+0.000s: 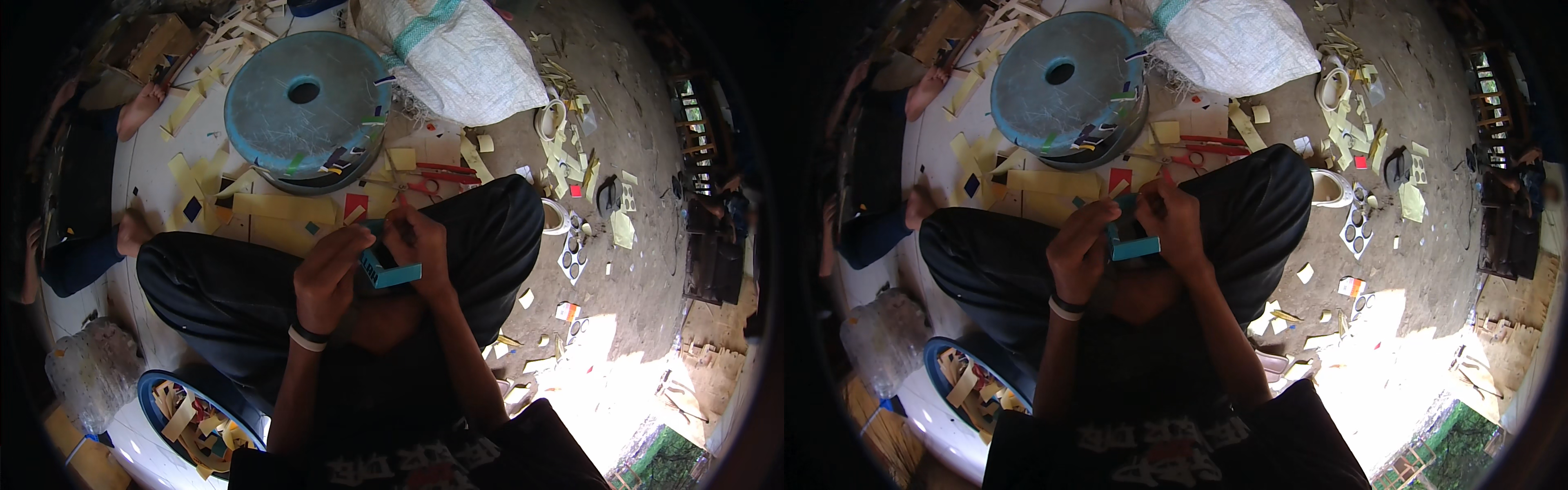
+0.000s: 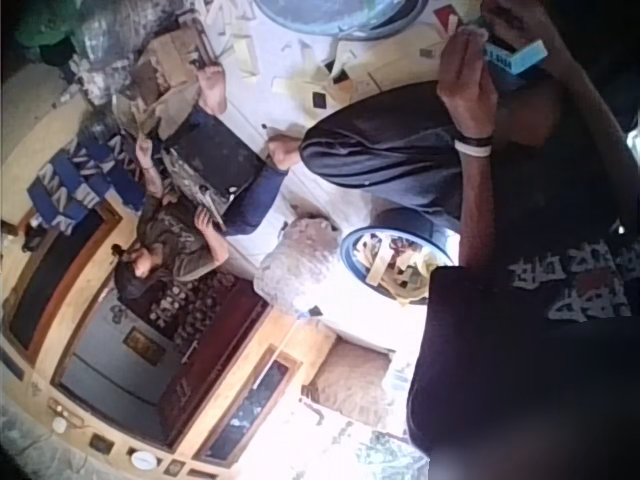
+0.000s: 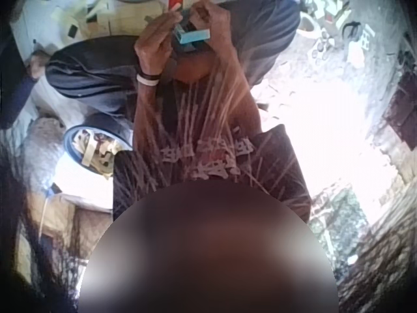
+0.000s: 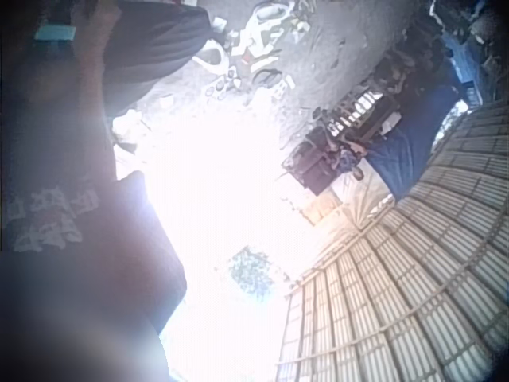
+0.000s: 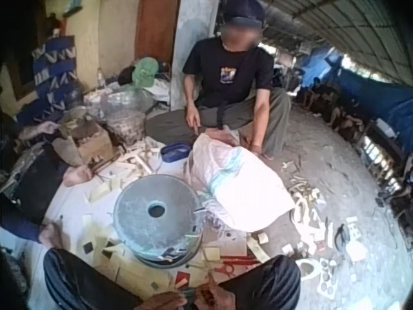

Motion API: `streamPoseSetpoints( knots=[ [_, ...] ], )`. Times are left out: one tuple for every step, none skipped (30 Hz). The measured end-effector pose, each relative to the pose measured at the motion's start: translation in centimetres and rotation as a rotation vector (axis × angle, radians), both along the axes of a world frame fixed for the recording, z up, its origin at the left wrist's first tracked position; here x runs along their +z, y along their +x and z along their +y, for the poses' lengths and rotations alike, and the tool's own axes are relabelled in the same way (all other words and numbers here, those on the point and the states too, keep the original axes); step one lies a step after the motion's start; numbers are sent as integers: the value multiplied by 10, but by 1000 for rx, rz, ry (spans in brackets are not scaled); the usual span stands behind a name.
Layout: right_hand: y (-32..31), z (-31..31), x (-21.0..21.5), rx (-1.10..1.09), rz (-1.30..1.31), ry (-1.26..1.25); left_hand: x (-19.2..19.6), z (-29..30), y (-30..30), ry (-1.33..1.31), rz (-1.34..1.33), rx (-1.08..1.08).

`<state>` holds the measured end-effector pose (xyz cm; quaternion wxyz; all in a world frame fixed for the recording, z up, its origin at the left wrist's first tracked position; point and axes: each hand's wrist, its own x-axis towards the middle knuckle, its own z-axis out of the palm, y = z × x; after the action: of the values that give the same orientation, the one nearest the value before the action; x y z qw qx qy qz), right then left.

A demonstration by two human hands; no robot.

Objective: The person sits on the floor and uses scissors to trim small pieces of colored material, then folds and assembles them into a small rectangular component. The person also applies glue to a wooden block and attaches the assembled piece to it.

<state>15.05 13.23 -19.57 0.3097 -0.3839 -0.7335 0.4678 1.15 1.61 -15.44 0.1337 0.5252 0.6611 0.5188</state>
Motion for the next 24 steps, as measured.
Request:
streamPoseSetpoints(
  knots=[
    [0,0,1,-8,-14,-2,1,0,1,-11,0,-13],
    [0,-1,2,-21,-24,-1,1,0,1,-3,0,-10],
    [0,-1,3,-24,-20,-24,1,0,1,5,-1,-7],
    [0,-1,3,-32,-12,-44,0,0,1,6,0,1],
    [0,-1,4,-36,1,-62,0,1,1,18,-28,15],
    [0,-1,4,-38,30,-165,-1,2,1,23,-54,34],
    [-1,0,4,-37,63,-268,-2,2,0,28,-81,53],
    [-1,1,3,-33,99,-367,-2,2,0,26,-78,54],
    [-1,2,3,-24,117,-381,-2,2,-1,25,-76,55],
    [-1,2,2,-13,138,-392,-2,1,-1,24,-73,55],
    [-1,3,2,-7,157,-406,-2,1,-2,30,-65,50],
    [-1,3,1,5,167,-397,-1,2,-2,36,-57,45],
    [-1,3,1,13,174,-391,-1,2,-3,38,-50,41],
    [-1,4,0,19,181,-384,0,2,-2,43,-59,40],
    [-1,4,0,32,195,-399,0,2,-2,44,-68,40],
    [0,4,0,45,209,-414,1,2,-1,41,-80,42],
    [1,5,0,60,226,-428,1,2,0,34,-135,45],
    [1,5,1,61,239,-424,2,2,1,23,-193,51],
    [2,6,2,66,254,-421,2,1,2,5,-260,59],
    [2,6,2,72,270,-417,2,1,2,16,-233,44],
    [2,6,3,53,232,-363,1,2,2,20,-217,31],
    [1,5,4,33,195,-310,0,2,2,19,-210,21],
    [0,5,5,4,152,-264,0,2,2,28,-169,22],
    [-2,3,6,-12,187,-263,-1,2,1,32,-137,25]
  ],
)
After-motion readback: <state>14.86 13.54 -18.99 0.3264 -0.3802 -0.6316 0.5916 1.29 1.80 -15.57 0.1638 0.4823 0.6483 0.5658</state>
